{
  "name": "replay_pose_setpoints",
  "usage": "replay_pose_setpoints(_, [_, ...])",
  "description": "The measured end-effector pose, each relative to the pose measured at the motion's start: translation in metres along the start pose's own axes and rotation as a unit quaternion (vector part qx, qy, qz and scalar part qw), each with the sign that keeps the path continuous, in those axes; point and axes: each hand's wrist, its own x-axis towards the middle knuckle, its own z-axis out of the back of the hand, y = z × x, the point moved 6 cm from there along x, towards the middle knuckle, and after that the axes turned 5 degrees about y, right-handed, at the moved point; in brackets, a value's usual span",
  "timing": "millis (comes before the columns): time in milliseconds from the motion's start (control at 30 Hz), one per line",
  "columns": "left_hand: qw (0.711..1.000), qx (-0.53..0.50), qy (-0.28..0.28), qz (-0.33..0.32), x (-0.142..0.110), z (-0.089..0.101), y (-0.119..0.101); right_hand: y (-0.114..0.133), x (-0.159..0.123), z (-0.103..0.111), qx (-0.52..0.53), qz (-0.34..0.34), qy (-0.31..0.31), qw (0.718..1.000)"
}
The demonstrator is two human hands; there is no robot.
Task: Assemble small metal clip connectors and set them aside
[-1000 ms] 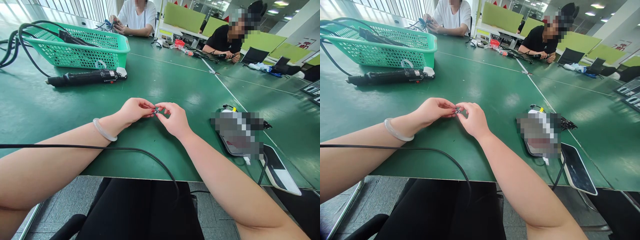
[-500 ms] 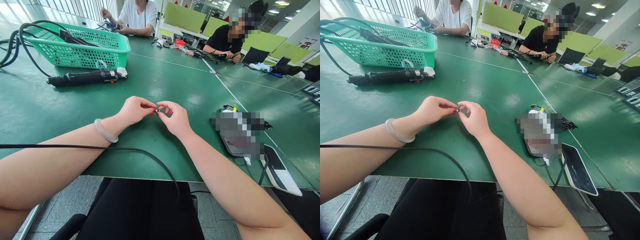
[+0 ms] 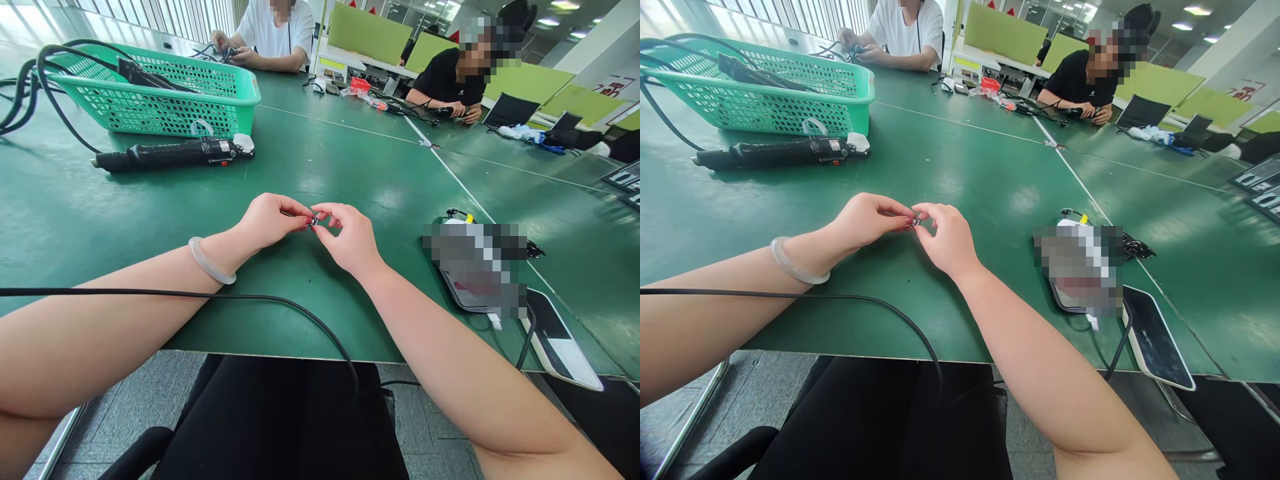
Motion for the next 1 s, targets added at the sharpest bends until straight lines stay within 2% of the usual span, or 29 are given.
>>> replay_pose_setpoints(367, [0.988,-0.147,0.013,0.046,0.001,-0.008,0.004,-0.011,0.004,-0.001,-0.008,-0.009,0.000,1.000])
replay_pose_setpoints(500, [0.986,-0.153,0.033,0.055,0.000,-0.010,0.005,-0.023,0.009,0.000,-0.002,-0.021,0.004,1.000])
replay_pose_setpoints(667, [0.980,-0.186,0.057,0.038,0.000,-0.011,0.004,-0.029,0.012,0.003,0.026,-0.033,-0.023,0.999])
replay_pose_setpoints(1000, [0.974,-0.218,0.046,0.038,0.000,-0.010,-0.001,-0.028,0.012,0.002,0.028,-0.039,-0.029,0.998])
